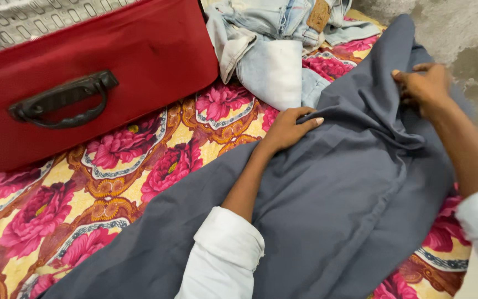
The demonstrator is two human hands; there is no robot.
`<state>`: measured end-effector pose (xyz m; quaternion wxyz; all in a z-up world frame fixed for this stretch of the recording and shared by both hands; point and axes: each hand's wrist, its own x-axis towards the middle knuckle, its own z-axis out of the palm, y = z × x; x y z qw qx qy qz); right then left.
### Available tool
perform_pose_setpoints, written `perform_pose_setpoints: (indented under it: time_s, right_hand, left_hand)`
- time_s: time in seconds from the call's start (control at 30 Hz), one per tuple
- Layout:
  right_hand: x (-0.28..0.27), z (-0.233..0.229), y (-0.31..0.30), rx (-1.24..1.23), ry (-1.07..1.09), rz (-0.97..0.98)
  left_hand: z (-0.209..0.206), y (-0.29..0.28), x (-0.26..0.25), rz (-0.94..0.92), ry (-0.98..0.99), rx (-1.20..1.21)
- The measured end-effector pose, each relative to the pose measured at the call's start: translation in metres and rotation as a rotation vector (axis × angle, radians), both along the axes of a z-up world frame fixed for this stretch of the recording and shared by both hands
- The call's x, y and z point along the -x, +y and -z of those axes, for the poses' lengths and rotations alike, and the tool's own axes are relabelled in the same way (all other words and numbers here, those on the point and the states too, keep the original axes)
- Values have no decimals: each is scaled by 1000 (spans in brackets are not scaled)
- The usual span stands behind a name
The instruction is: The person folds a pair of trousers by hand on a bed and places them into an open suitcase.
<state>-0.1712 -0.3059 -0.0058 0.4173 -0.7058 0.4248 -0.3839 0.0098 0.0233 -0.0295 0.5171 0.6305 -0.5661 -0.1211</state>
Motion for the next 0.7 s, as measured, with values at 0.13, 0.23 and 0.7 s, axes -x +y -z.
perform_pose_setpoints:
  time_s: [0.13,0.23,0.7]
  right_hand:
    - [-33,10,4,509,-69,253]
    - [-27,8,49,1146,230,187]
    - [-31,0,70,550,63,-222]
  left_hand:
    - [0,1,2,-12,-12,3]
    - [-2,0,1,-13,-14,-18]
    - [-2,3,6,-56,-33,-6]
